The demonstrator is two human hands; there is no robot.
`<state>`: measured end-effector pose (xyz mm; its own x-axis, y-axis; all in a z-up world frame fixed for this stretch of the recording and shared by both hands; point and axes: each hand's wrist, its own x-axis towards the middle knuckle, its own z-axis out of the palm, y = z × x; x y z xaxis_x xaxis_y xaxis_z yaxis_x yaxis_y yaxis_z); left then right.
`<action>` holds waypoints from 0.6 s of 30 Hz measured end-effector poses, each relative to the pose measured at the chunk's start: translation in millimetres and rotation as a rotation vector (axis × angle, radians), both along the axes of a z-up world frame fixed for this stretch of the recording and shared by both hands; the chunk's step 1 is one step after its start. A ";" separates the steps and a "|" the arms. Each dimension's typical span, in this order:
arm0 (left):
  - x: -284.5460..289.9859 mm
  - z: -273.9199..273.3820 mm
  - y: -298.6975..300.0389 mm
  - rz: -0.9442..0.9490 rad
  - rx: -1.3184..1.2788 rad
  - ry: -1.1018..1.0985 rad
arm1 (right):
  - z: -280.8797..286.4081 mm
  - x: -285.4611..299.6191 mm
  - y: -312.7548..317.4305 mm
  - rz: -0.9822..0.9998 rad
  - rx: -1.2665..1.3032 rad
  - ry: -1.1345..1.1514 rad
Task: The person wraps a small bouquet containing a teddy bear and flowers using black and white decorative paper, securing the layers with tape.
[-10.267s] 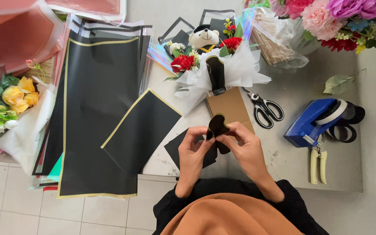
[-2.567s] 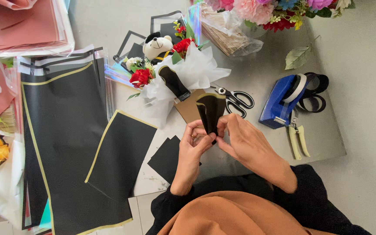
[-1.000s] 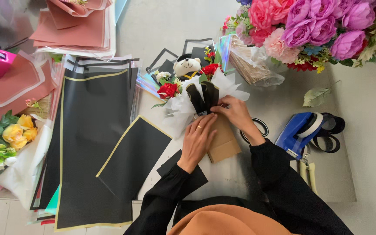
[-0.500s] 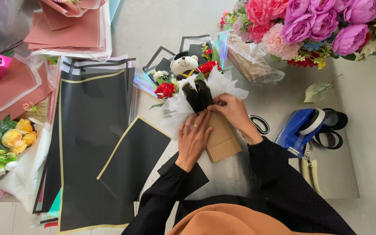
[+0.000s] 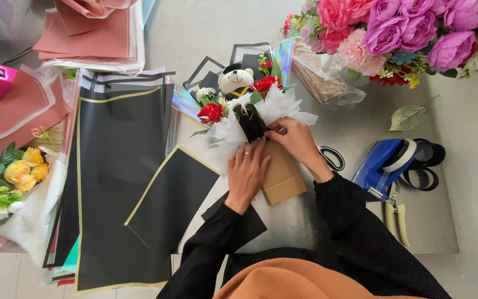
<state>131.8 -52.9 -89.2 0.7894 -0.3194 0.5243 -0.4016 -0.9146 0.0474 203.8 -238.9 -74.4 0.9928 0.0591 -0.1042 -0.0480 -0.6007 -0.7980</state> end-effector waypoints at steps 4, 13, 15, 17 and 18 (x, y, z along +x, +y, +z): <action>0.0 7.4 -3.0 -0.015 -0.028 0.026 | 0.1 -1.5 1.5 -0.025 -0.018 -0.006; 4.3 12.6 0.1 0.007 -0.020 -0.041 | -2.0 -4.3 7.0 -0.094 -0.029 -0.150; 10.0 9.7 -0.4 -0.007 -0.082 -0.033 | 3.3 -5.6 8.6 -0.073 -0.057 -0.186; 13.4 19.8 -2.5 0.012 -0.082 -0.055 | -9.7 -5.2 8.8 -0.087 -0.067 -0.227; 15.1 24.8 -3.9 0.032 -0.083 -0.076 | -16.1 -5.1 8.5 -0.101 -0.076 -0.267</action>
<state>146.9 -56.8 -64.4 0.7554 -0.2480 0.6065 -0.3776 -0.9212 0.0937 198.7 -230.4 -90.5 0.9862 -0.0396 0.1607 0.0945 -0.6623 -0.7433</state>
